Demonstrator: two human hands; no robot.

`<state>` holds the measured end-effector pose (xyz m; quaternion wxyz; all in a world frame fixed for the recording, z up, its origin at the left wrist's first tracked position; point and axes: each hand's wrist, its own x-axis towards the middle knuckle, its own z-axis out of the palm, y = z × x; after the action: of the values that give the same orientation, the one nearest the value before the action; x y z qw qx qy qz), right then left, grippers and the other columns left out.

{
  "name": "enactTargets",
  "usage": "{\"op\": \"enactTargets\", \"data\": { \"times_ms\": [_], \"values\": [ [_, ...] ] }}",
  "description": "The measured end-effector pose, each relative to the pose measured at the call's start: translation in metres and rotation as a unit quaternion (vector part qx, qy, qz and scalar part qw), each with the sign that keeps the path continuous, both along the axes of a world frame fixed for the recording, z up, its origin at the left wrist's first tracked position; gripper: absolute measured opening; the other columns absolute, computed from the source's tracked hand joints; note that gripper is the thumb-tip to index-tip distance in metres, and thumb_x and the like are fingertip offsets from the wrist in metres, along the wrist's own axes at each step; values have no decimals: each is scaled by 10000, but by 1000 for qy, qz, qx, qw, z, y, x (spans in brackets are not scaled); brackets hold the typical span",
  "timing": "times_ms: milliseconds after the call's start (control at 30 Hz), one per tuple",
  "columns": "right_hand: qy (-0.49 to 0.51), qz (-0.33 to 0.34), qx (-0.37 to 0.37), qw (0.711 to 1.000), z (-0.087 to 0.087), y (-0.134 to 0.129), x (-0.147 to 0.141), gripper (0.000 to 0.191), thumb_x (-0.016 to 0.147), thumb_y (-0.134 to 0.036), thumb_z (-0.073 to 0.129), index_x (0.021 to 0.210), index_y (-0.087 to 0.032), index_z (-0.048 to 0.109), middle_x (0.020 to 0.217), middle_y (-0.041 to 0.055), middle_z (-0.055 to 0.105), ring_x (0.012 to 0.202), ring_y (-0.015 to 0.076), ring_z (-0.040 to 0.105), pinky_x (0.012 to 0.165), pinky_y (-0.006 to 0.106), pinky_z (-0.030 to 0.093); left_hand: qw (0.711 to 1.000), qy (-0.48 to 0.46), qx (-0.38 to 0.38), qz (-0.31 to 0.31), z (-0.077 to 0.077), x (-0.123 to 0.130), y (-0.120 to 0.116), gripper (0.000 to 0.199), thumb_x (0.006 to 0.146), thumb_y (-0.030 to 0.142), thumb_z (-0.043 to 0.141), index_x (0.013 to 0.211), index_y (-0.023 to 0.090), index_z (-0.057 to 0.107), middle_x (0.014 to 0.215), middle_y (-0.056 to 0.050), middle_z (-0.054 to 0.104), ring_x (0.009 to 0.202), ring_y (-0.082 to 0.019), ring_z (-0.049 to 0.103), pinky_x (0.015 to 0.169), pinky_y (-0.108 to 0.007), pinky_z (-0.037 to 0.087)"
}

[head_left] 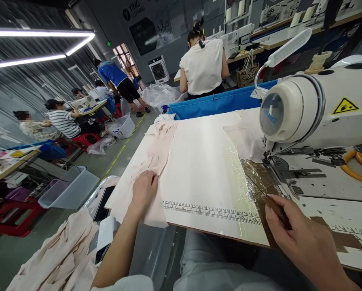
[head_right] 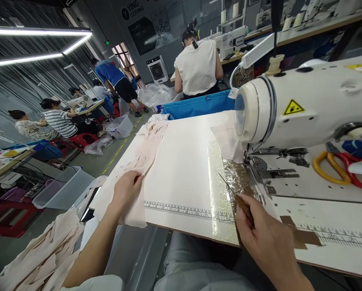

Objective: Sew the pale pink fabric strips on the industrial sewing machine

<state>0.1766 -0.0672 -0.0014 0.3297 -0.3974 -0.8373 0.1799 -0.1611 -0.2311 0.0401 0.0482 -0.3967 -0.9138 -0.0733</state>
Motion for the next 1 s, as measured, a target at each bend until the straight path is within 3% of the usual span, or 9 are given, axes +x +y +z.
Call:
{"op": "enactTargets", "data": {
  "times_ms": [233, 400, 500, 633, 767, 867, 900, 933, 1000],
  "values": [
    [-9, 18, -90, 996, 4, -8, -1, 297, 932, -423, 410, 1081, -218, 564, 596, -24, 614, 448, 176, 566, 485, 287, 377, 999, -8, 26, 20, 4, -2, -4, 265, 921, 282, 381, 864, 201, 628, 926, -58, 690, 852, -226, 619, 704, -320, 421],
    [74, 55, -256, 962, 11, -3, -5, 361, 925, -560, 443, 1019, -241, 584, 691, 18, 654, 565, 187, 616, 479, 272, 444, 997, -16, 73, 11, 10, 22, 8, 243, 943, 280, 350, 961, 197, 578, 806, -48, 671, 725, -210, 633, 636, -301, 419],
    [160, 141, -393, 894, 19, 3, -19, 487, 900, -621, 488, 1160, -219, 576, 949, 98, 699, 779, 226, 692, 677, 335, 579, 989, -61, 33, -128, 10, 61, 28, 266, 970, 276, 322, 1060, 196, 560, 674, -15, 649, 615, -201, 636, 583, -284, 419],
    [187, 205, -501, 820, 27, 9, -40, 653, 796, -678, 612, 1261, -223, 564, 1197, 136, 659, 960, 269, 693, 854, 414, 571, 922, -54, -57, -378, -1, 136, 59, 222, 945, 222, 384, 988, 189, 599, 738, -40, 692, 616, -206, 656, 542, -278, 439],
    [183, 245, -538, 785, 28, 10, -38, 578, 791, -640, 644, 1150, -189, 602, 905, 53, 682, 687, 162, 656, 665, 312, 557, 800, -59, -46, -595, -8, 202, 71, 188, 942, 207, 448, 977, 171, 629, 844, -52, 709, 721, -194, 666, 663, -286, 503],
    [185, 223, -527, 799, 28, 1, -9, 468, 864, -571, 595, 1095, -164, 610, 687, -28, 575, 530, 103, 536, 548, 250, 486, 670, -165, -26, -723, 1, 212, 67, 233, 976, 320, 484, 922, 163, 647, 818, -24, 702, 726, -150, 649, 694, -248, 505],
    [183, 201, -517, 812, 28, -5, 6, 433, 888, -545, 570, 1092, -165, 615, 651, -40, 546, 519, 105, 527, 547, 250, 483, 649, -202, -11, -733, 6, 204, 67, 255, 972, 366, 503, 944, 160, 651, 834, -28, 703, 753, -145, 649, 709, -238, 507],
    [182, 175, -502, 827, 27, -12, 22, 403, 901, -527, 553, 1073, -170, 626, 625, -44, 531, 513, 113, 533, 549, 256, 490, 657, -228, 6, -718, 10, 192, 69, 265, 972, 376, 503, 954, 157, 652, 842, -37, 704, 778, -144, 649, 732, -231, 511],
    [168, 107, -472, 859, 22, -28, 55, 371, 917, -509, 506, 1030, -186, 649, 630, -29, 551, 482, 130, 553, 507, 267, 500, 744, -241, 34, -622, 17, 159, 80, 248, 990, 301, 439, 1003, 169, 648, 877, -52, 701, 782, -144, 648, 709, -242, 523]
  ]
}}
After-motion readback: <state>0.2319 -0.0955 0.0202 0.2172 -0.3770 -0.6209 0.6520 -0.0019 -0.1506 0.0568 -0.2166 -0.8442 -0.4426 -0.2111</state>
